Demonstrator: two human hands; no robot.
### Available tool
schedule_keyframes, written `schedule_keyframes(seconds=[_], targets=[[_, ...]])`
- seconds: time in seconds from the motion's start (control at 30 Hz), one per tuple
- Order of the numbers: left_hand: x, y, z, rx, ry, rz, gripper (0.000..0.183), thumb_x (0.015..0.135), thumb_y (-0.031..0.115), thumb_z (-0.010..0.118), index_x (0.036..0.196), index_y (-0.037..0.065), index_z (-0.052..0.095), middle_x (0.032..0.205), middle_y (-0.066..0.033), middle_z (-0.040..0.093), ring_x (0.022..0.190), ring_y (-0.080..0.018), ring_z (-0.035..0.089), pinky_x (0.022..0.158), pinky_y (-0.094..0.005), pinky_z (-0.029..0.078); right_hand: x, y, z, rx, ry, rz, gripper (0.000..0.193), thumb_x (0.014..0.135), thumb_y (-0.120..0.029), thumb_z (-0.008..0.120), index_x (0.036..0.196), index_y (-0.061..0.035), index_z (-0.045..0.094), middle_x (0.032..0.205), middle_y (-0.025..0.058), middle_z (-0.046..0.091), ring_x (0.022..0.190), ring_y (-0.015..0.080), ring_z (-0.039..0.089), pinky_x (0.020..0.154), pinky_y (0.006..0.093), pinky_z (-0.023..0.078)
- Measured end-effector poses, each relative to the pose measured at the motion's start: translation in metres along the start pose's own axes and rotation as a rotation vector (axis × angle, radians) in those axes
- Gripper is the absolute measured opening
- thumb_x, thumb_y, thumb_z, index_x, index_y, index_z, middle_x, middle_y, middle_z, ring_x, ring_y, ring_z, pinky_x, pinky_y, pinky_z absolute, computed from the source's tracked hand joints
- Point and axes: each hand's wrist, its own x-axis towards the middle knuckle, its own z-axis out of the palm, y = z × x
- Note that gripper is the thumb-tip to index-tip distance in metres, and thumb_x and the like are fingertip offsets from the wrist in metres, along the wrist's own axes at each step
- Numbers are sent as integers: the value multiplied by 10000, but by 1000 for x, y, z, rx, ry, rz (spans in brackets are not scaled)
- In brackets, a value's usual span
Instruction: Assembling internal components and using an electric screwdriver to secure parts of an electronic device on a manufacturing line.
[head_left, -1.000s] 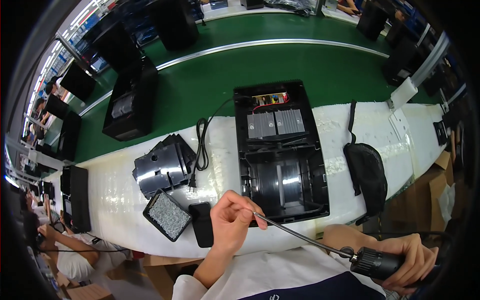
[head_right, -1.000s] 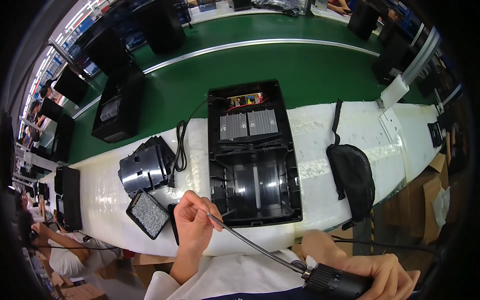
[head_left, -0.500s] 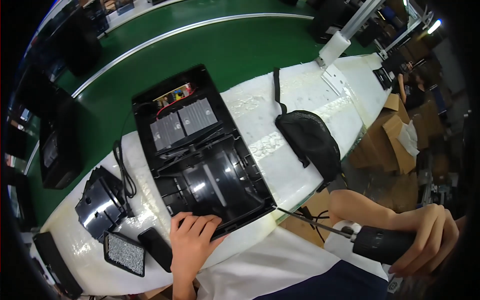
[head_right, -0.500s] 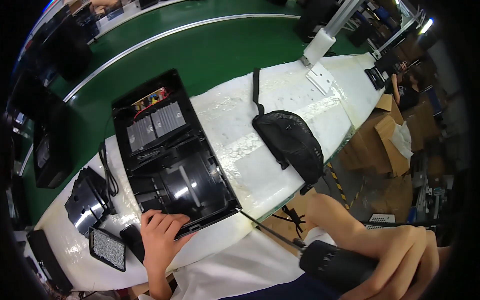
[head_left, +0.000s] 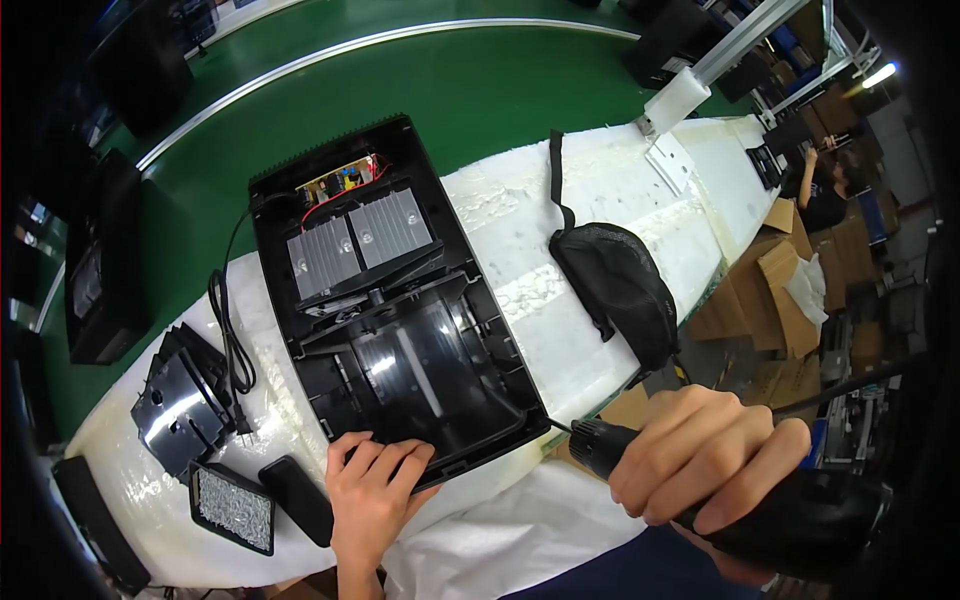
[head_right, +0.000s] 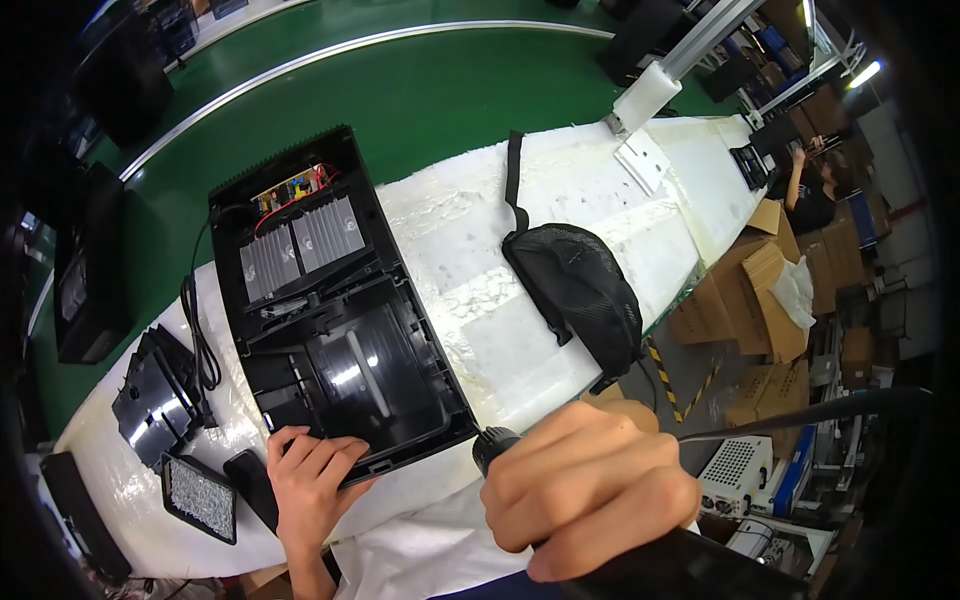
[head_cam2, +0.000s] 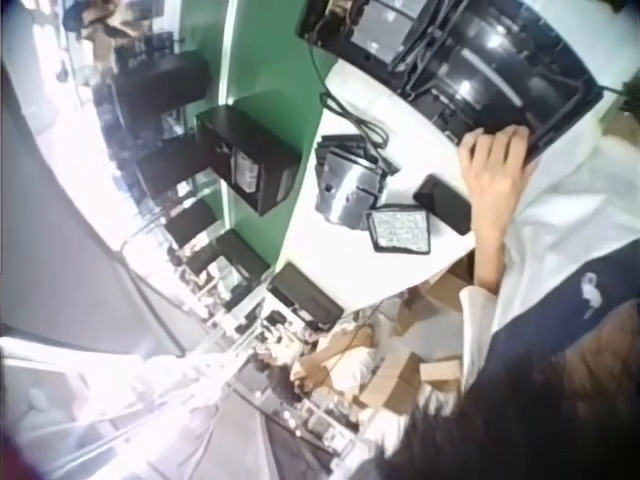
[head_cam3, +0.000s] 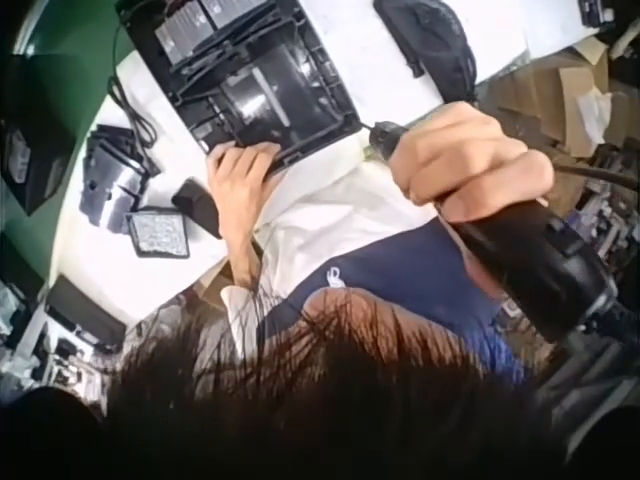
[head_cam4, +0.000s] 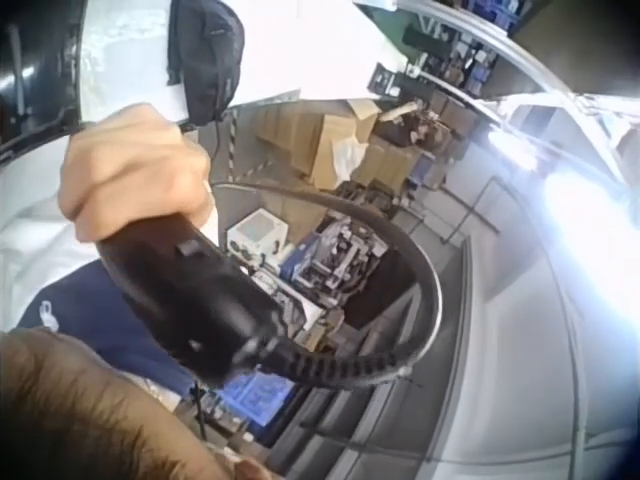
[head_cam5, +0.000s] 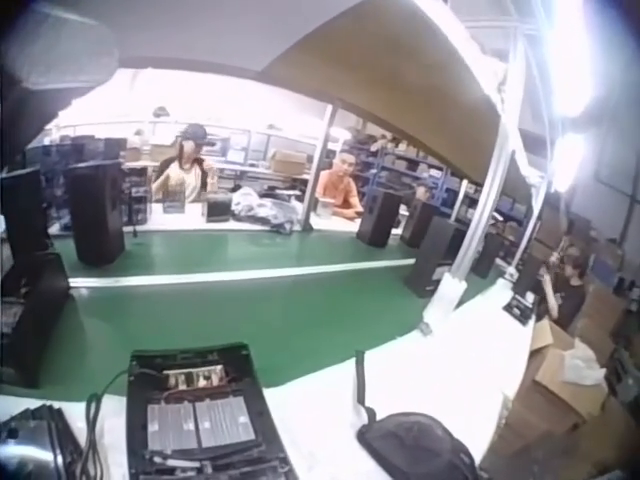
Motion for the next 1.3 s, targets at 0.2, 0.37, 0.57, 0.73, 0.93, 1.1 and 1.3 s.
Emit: schedule_keyframes(seconds=[0.2,0.37,0.57,0.73,0.93,1.1,1.3], targets=[[1,-2,0,-7,-2,5,411,552,231,817,921,114,679,919,47,655,751,-162,558,899,-380,431,-1,3,-5,-8,-128,119,485,887,-392,700,891,23,450,610,182,584,424,265,577,404,377,537],[4,-1,0,0,-6,4,402,560,228,816,919,115,676,922,49,652,751,-159,559,893,-377,431,-7,12,-8,3,-95,96,509,876,-416,706,877,31,463,626,188,590,441,262,581,412,372,532],[-3,-3,-1,15,-7,12,414,556,239,813,931,125,679,936,45,657,798,-149,572,899,-363,431,-13,19,-1,98,2,116,540,833,-461,742,797,36,533,661,179,612,460,259,595,433,357,539],[-5,-6,7,-18,9,60,349,668,284,783,959,120,684,984,52,671,809,-138,576,908,-346,430,-19,27,-2,124,-45,142,531,809,-467,764,850,22,560,688,171,632,498,259,623,467,330,550],[-11,-6,5,-18,53,56,314,707,306,784,948,132,683,933,54,659,802,-140,572,915,-333,435,-14,29,-18,219,-281,218,536,791,-454,787,893,26,571,703,161,641,528,279,641,490,336,561],[-10,-4,5,11,99,67,280,746,315,780,938,135,683,921,50,661,830,-137,586,925,-328,428,-10,23,-20,286,-350,291,386,891,-320,712,845,43,586,718,184,648,592,319,671,550,375,582],[-14,-7,7,38,105,69,271,764,332,768,932,137,680,937,51,664,863,-141,588,937,-327,415,-3,36,-13,406,-501,305,230,961,-97,571,844,95,620,747,236,652,606,370,658,566,403,575]])
